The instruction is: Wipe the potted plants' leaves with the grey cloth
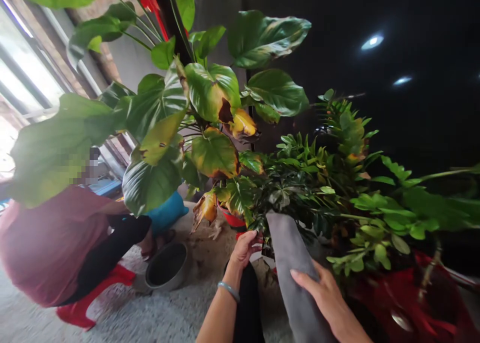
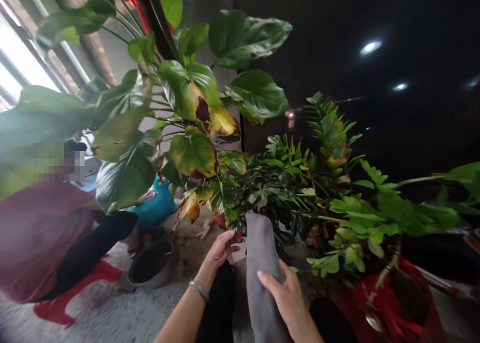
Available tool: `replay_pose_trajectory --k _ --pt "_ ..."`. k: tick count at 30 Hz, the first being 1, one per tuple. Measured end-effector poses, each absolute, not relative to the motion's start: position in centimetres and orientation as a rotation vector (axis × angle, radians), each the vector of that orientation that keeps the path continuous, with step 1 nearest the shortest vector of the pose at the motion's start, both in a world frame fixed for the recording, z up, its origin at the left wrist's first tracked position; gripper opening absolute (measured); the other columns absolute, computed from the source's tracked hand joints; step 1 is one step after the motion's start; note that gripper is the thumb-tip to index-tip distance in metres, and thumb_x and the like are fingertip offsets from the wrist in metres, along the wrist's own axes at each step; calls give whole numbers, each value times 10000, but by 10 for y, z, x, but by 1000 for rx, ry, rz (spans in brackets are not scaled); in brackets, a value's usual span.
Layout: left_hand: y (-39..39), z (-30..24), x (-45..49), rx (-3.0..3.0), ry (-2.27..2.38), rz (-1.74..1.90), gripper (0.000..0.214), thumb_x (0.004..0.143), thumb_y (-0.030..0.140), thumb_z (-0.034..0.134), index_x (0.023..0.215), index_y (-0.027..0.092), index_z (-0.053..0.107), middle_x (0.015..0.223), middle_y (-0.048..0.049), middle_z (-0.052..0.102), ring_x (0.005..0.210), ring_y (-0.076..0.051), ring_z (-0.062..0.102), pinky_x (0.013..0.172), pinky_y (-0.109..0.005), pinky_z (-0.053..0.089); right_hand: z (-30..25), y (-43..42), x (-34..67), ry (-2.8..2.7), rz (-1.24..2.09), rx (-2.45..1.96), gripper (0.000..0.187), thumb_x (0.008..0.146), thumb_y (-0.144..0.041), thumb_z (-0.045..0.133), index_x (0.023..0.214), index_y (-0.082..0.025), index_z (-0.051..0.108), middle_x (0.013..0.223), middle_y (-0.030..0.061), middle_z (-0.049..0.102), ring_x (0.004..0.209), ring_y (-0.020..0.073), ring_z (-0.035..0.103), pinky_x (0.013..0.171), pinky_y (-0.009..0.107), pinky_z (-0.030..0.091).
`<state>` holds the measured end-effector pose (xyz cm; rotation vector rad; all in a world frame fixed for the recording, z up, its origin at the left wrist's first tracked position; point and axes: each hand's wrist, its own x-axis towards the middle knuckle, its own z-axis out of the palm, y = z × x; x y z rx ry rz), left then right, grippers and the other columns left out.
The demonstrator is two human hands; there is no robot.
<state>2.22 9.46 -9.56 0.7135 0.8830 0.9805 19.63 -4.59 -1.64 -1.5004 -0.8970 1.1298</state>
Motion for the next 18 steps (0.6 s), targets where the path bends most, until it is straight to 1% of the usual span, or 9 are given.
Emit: replay_pose_trajectory --k 2,4,7,9,11,13,16,18 --pt "95 -96 20 724 879 970 404 455 423 850 694 132 703 741 -80 701 652 -163 584 604 -280 417 -14 -69 213 -913 1135 -1530 413 531 -446 692 846 -183 740 882 97 759 890 344 674 776 401 530" --pt "96 -97 20 734 873 960 388 471 418 844 694 135 697 766 -88 705 659 -167 585 612 -284 415 2 -78 228 -916 1091 -1475 393 543 -427 712 862 -199 733 897 88 756 871 326 679 732 373 541" --pt "95 -97 23 729 875 969 397 446 425 850 664 140 679 725 -69 690 646 -164 576 594 -280 410 33 -53 230 -859 1053 -1313 340 551 -423 729 806 -200 705 762 69 746 708 288 684 609 345 537" --pt "93 -96 26 733 883 969 411 426 433 850 652 137 675 705 -59 679 633 -158 565 577 -275 407 44 -22 216 -832 1082 -1205 319 547 -427 733 759 -193 683 667 48 720 604 258 660 565 339 525" --pt "92 -95 29 749 895 961 415 419 446 843 629 134 667 666 -51 663 620 -155 552 568 -274 406 39 5 196 -846 1097 -1157 325 529 -414 740 750 -185 677 652 39 713 593 246 647 581 342 523" --pt "91 -93 30 757 906 958 413 412 459 835 598 140 650 603 -35 633 608 -155 541 563 -273 402 20 15 180 -902 1093 -1194 326 527 -398 728 759 -174 687 683 49 726 648 261 656 628 354 524" --pt "91 -92 28 744 908 962 417 402 467 835 583 148 638 572 -16 608 600 -151 534 555 -265 391 -14 -8 178 -1028 1134 -1337 308 561 -387 685 773 -165 717 742 66 745 761 300 666 712 381 515" --pt "92 -93 27 736 894 963 413 406 463 838 586 148 640 593 -15 615 603 -143 533 555 -256 389 -21 -35 191 -1068 1180 -1388 320 569 -377 668 806 -173 734 788 64 750 810 309 664 741 387 512"
